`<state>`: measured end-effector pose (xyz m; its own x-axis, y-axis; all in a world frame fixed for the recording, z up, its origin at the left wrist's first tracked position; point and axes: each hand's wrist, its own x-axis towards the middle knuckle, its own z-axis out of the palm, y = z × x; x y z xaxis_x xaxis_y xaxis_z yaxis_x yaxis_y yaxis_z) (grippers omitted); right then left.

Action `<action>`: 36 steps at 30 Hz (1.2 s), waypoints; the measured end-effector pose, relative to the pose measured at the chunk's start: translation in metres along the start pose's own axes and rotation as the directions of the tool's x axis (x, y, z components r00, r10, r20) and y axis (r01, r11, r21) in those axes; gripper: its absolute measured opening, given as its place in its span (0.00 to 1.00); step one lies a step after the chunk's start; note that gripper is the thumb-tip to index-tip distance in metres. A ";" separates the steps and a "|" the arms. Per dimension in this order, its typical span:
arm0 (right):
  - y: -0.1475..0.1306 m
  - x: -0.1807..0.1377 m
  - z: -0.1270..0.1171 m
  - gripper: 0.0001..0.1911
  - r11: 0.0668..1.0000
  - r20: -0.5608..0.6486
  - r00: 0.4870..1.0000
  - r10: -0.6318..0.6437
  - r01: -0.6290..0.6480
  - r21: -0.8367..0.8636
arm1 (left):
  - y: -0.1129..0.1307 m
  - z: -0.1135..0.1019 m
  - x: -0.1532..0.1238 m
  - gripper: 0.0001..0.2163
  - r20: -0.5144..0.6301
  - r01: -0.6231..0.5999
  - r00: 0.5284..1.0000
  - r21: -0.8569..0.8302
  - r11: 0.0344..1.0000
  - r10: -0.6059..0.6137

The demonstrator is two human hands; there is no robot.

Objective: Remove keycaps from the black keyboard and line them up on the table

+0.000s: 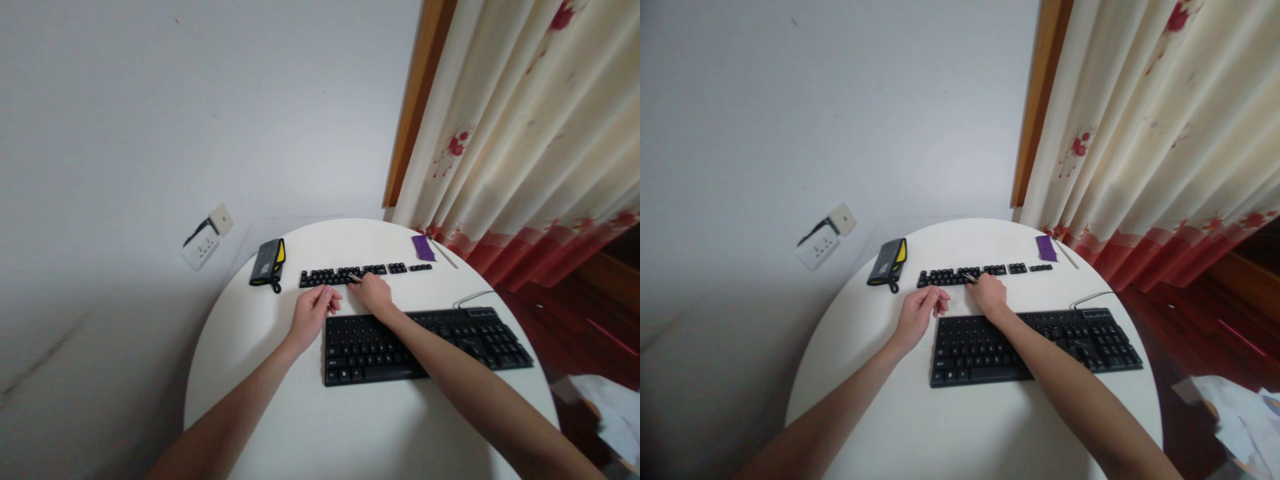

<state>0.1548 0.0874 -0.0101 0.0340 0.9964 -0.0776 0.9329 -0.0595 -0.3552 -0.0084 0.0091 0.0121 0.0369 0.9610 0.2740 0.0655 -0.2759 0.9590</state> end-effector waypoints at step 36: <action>0.162 -0.086 -0.104 0.32 0.725 -0.481 0.859 0.176 0.218 0.654 | -0.008 -0.003 0.000 0.16 -0.346 -0.026 0.935 0.134 0.991 0.072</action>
<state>0.3401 -0.0016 0.0357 0.3662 0.8741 0.3192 0.4493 0.1343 -0.8832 -0.0119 0.0111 0.0048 -0.3062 0.8852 0.3503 0.1977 -0.3009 0.9329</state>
